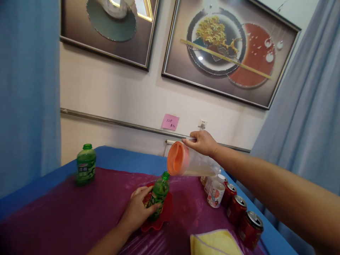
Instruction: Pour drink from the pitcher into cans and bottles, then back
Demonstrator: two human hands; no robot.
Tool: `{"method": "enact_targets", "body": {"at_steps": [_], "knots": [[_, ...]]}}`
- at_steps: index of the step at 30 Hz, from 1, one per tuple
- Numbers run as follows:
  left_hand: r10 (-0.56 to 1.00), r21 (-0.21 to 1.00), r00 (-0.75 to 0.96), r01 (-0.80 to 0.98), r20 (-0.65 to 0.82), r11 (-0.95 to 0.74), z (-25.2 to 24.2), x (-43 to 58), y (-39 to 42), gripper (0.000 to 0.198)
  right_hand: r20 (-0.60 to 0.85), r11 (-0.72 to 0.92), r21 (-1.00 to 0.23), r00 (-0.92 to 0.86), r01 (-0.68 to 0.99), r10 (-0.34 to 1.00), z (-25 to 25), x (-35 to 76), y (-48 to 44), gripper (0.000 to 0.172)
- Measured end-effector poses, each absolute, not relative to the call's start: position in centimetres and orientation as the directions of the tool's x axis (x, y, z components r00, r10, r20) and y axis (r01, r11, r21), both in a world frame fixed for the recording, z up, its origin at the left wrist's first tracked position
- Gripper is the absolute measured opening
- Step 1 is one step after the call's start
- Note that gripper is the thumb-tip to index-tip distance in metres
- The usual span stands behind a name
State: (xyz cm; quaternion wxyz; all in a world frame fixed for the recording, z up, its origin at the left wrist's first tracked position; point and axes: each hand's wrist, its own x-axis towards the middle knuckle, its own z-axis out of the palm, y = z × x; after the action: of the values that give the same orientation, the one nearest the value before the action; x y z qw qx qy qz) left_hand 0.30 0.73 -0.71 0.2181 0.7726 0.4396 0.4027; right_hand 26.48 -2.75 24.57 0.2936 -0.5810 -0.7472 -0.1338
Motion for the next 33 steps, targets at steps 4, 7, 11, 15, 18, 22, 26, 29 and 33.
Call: {"method": "enact_targets", "body": {"at_steps": [4, 7, 11, 15, 18, 22, 26, 29, 33], "knots": [[0.854, 0.686, 0.288, 0.51, 0.432, -0.519, -0.86, 0.3, 0.86, 0.059, 0.597, 0.295, -0.137, -0.159, 0.946, 0.786, 24.56, 26.55, -2.73, 0.053], [0.852, 0.684, 0.286, 0.509, 0.439, -0.523, -0.94, 0.32, 0.91, 0.059, 0.601, 0.304, -0.14, -0.163, 0.942, 0.783, 24.57, 26.58, -2.72, 0.054], [0.849, 0.684, 0.285, 0.504, 0.445, -0.528, -0.92, 0.36, 0.87, 0.058, 0.6, 0.302, -0.136, -0.164, 0.943, 0.783, 24.63, 26.57, -2.75, 0.054], [0.855, 0.691, 0.273, 0.504, 0.441, -0.518, -0.76, 0.37, 0.77, 0.06, 0.602, 0.303, -0.133, -0.165, 0.944, 0.781, 24.69, 26.48, -2.79, 0.054], [0.859, 0.694, 0.277, 0.508, 0.43, -0.511, -0.73, 0.35, 0.74, 0.059, 0.606, 0.303, -0.131, -0.166, 0.944, 0.778, 24.7, 26.42, -2.81, 0.054], [0.858, 0.697, 0.272, 0.501, 0.435, -0.512, -0.94, 0.33, 0.86, 0.061, 0.604, 0.303, -0.125, -0.17, 0.945, 0.779, 24.68, 26.4, -2.82, 0.053], [0.858, 0.703, 0.276, 0.492, 0.433, -0.513, -1.09, 0.35, 0.96, 0.06, 0.6, 0.292, -0.138, -0.155, 0.946, 0.785, 24.63, 26.37, -2.86, 0.052], [0.859, 0.708, 0.282, 0.487, 0.427, -0.512, -1.03, 0.35, 0.93, 0.061, 0.598, 0.281, -0.14, -0.145, 0.949, 0.788, 24.62, 26.32, -2.91, 0.051], [0.863, 0.712, 0.277, 0.488, 0.422, -0.505, -0.81, 0.32, 0.77, 0.061, 0.595, 0.279, -0.141, -0.144, 0.95, 0.791, 24.63, 26.32, -2.91, 0.051]]}}
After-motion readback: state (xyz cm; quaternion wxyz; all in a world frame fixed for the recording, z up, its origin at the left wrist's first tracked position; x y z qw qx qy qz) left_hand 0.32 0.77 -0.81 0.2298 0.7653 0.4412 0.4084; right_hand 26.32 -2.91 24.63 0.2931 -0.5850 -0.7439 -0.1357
